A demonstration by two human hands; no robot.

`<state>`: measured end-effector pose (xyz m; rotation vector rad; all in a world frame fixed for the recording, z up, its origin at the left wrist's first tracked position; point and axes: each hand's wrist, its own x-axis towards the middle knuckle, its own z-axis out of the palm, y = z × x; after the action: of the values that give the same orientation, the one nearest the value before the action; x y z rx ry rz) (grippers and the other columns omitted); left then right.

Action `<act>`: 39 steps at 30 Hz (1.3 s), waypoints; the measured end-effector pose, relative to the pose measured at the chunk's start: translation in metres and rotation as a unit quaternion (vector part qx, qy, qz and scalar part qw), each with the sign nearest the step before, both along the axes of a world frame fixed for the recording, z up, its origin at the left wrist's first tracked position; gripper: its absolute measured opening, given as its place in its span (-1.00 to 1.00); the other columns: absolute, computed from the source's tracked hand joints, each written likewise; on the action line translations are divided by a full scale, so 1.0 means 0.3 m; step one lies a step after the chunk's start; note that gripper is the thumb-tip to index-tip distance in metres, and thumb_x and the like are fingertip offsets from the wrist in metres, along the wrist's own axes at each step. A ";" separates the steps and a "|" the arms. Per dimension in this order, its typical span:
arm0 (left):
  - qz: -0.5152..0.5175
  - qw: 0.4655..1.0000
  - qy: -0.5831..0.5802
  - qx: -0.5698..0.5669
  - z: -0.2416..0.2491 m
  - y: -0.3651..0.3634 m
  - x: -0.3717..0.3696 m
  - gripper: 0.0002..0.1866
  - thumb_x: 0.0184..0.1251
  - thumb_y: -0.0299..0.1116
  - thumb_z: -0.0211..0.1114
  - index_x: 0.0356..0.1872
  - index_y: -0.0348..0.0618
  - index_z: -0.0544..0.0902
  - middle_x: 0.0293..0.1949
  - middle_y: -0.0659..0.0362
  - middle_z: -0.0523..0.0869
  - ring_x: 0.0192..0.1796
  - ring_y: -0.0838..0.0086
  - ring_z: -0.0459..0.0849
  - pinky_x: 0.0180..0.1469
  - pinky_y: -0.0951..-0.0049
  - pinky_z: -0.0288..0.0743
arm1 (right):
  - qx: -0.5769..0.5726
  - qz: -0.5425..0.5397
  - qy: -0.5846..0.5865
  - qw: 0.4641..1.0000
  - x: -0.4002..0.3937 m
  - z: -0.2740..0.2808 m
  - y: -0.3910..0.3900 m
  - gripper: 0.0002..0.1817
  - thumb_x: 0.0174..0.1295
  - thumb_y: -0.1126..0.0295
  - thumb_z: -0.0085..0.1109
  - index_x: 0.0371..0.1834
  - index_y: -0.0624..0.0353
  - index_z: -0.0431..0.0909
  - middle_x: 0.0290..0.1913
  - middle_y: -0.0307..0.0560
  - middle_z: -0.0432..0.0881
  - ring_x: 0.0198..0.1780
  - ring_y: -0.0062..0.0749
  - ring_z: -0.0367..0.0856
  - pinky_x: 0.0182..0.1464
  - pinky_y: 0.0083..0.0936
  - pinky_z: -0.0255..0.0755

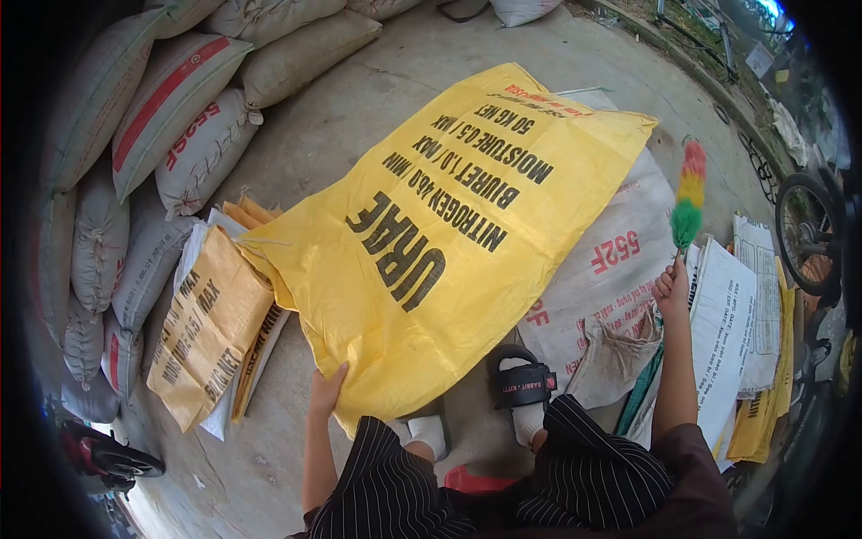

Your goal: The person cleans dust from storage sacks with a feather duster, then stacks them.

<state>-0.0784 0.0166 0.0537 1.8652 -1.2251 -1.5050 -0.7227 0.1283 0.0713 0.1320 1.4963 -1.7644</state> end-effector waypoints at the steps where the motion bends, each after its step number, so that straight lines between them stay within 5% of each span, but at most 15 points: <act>1: -0.001 0.999 -0.038 0.000 -0.021 0.006 0.031 -0.61 0.17 -0.32 0.24 -0.06 -0.42 0.48 -0.16 0.03 0.63 -0.16 0.39 0.61 -0.14 0.43 0.49 | 0.000 0.003 0.001 1.000 0.030 0.009 0.008 -0.61 0.25 -0.03 -0.10 -0.63 -0.05 0.26 -0.84 -0.48 -0.02 -0.85 -0.71 -0.10 -0.80 -0.70 -0.18; 4: 0.021 0.995 -0.094 -0.006 -0.164 0.051 0.175 -0.64 0.16 -0.31 0.24 -0.12 -0.41 0.53 -0.22 0.02 0.66 -0.19 0.39 0.62 -0.16 0.42 0.48 | 0.045 -0.104 0.055 0.992 0.137 0.009 0.009 -0.57 0.26 -0.01 -0.11 -0.68 -0.04 0.22 -0.85 -0.43 0.02 -0.87 -0.69 -0.10 -0.81 -0.68 -0.20; 7: 0.041 0.987 -0.148 -0.047 -0.271 0.086 0.256 -0.67 0.18 -0.31 0.21 -0.15 -0.41 0.54 -0.25 0.00 0.67 -0.21 0.37 0.63 -0.17 0.39 0.47 | 0.133 0.050 0.348 0.927 0.242 -0.219 0.020 -0.55 0.27 0.06 -0.09 -0.71 0.06 0.20 -0.84 -0.32 0.16 -0.85 -0.52 0.03 -0.77 -0.55 -0.04; 10: 0.042 0.978 -0.174 -0.103 -0.333 0.107 0.273 -0.69 0.22 -0.32 0.14 -0.18 -0.42 0.55 -0.27 -0.05 0.67 -0.23 0.29 0.64 -0.20 0.33 0.46 | 0.123 0.323 0.602 0.720 0.475 -0.265 0.042 -0.65 0.24 0.19 -0.05 -0.61 0.19 0.30 -0.76 -0.02 0.37 -0.73 -0.16 0.33 -0.61 -0.30 0.23; 12: 0.039 0.976 -0.166 -0.133 -0.326 0.109 0.256 -0.70 0.25 -0.33 0.10 -0.19 -0.43 0.54 -0.29 -0.07 0.66 -0.24 0.24 0.64 -0.22 0.30 0.45 | 0.190 0.551 0.610 0.538 0.546 -0.307 0.091 -0.75 0.21 0.28 -0.05 -0.52 0.22 0.37 -0.63 0.17 0.47 -0.55 0.04 0.48 -0.48 -0.14 0.31; 15: 0.086 0.946 -0.288 -0.121 -0.245 0.100 0.190 -0.70 0.28 -0.33 0.04 -0.21 -0.43 0.55 -0.33 -0.10 0.65 -0.26 0.13 0.63 -0.24 0.25 0.44 | 0.254 0.587 0.590 0.493 0.481 -0.400 0.130 -0.76 0.20 0.28 -0.06 -0.50 0.21 0.40 -0.58 0.19 0.50 -0.46 0.12 0.52 -0.42 -0.06 0.34; 21: 0.052 0.939 -0.328 -0.087 -0.260 0.078 0.265 -0.71 0.28 -0.33 0.04 -0.19 -0.39 0.55 -0.32 -0.12 0.65 -0.26 0.09 0.63 -0.23 0.22 0.43 | 0.540 0.133 0.500 0.664 0.138 -0.455 0.168 -0.57 0.29 0.18 -0.26 -0.33 0.32 0.52 -0.37 0.30 0.56 -0.28 0.20 0.53 -0.19 -0.05 0.35; 24: 0.046 0.944 -0.296 -0.136 -0.270 0.078 0.282 -0.71 0.27 -0.32 0.05 -0.19 -0.39 0.55 -0.31 -0.12 0.65 -0.24 0.10 0.63 -0.23 0.23 0.44 | 0.540 0.094 0.489 0.679 -0.048 -0.551 0.143 -0.53 0.30 0.15 -0.31 -0.29 0.34 0.53 -0.32 0.32 0.56 -0.21 0.21 0.51 -0.12 -0.05 0.33; 28: 0.027 0.954 -0.273 -0.122 -0.262 0.076 0.306 -0.72 0.26 -0.32 0.06 -0.21 -0.38 0.56 -0.31 -0.11 0.65 -0.25 0.11 0.63 -0.22 0.25 0.44 | 0.387 0.089 0.557 0.730 0.174 -0.402 -0.033 -0.62 0.28 0.25 -0.25 -0.38 0.35 0.49 -0.44 0.31 0.53 -0.36 0.20 0.51 -0.32 -0.09 0.32; 32: -0.034 0.939 -0.320 -0.125 -0.177 0.057 0.323 -0.74 0.24 -0.34 0.08 -0.21 -0.36 0.57 -0.34 -0.10 0.65 -0.26 0.12 0.64 -0.23 0.26 0.43 | 0.143 0.355 0.664 0.643 0.527 -0.339 -0.133 -0.71 0.24 0.28 -0.10 -0.57 0.24 0.30 -0.66 0.19 0.42 -0.57 0.15 0.44 -0.52 -0.08 0.25; 34: -0.022 0.941 -0.318 -0.116 -0.148 0.049 0.367 -0.74 0.24 -0.34 0.09 -0.21 -0.36 0.57 -0.35 -0.10 0.65 -0.27 0.12 0.64 -0.23 0.26 0.43 | 0.104 0.509 0.654 0.550 0.703 -0.321 -0.120 -0.73 0.21 0.25 -0.08 -0.57 0.18 0.32 -0.69 0.10 0.45 -0.61 0.06 0.47 -0.54 -0.11 0.30; 35: -0.013 0.942 -0.318 -0.108 -0.139 0.044 0.393 -0.74 0.23 -0.34 0.10 -0.22 -0.36 0.57 -0.36 -0.11 0.65 -0.27 0.13 0.64 -0.23 0.25 0.43 | 0.105 0.508 0.655 0.550 0.725 -0.328 -0.104 -0.73 0.21 0.25 -0.08 -0.57 0.18 0.32 -0.69 0.10 0.45 -0.61 0.06 0.47 -0.54 -0.11 0.30; 37: -0.032 0.935 -0.339 -0.102 -0.127 0.044 0.435 -0.74 0.23 -0.34 0.10 -0.22 -0.36 0.57 -0.36 -0.11 0.65 -0.26 0.12 0.64 -0.23 0.25 0.42 | 0.052 0.604 0.678 0.416 0.751 -0.370 -0.080 -0.75 0.18 0.22 -0.06 -0.54 0.13 0.35 -0.70 0.01 0.48 -0.62 -0.04 0.51 -0.55 -0.16 0.35; 39: -0.054 0.925 -0.363 -0.096 -0.128 0.043 0.465 -0.74 0.22 -0.34 0.10 -0.22 -0.36 0.57 -0.36 -0.11 0.65 -0.26 0.12 0.64 -0.22 0.25 0.42 | 0.184 0.554 0.708 0.397 0.598 -0.453 -0.083 -0.77 0.17 0.20 -0.07 -0.49 0.11 0.38 -0.68 -0.05 0.50 -0.60 -0.13 0.55 -0.55 -0.23 0.40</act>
<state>0.0612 0.0295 0.0153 2.3244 -1.7342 -0.6833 -0.5434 0.1033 -0.0647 -2.1301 1.9782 0.0483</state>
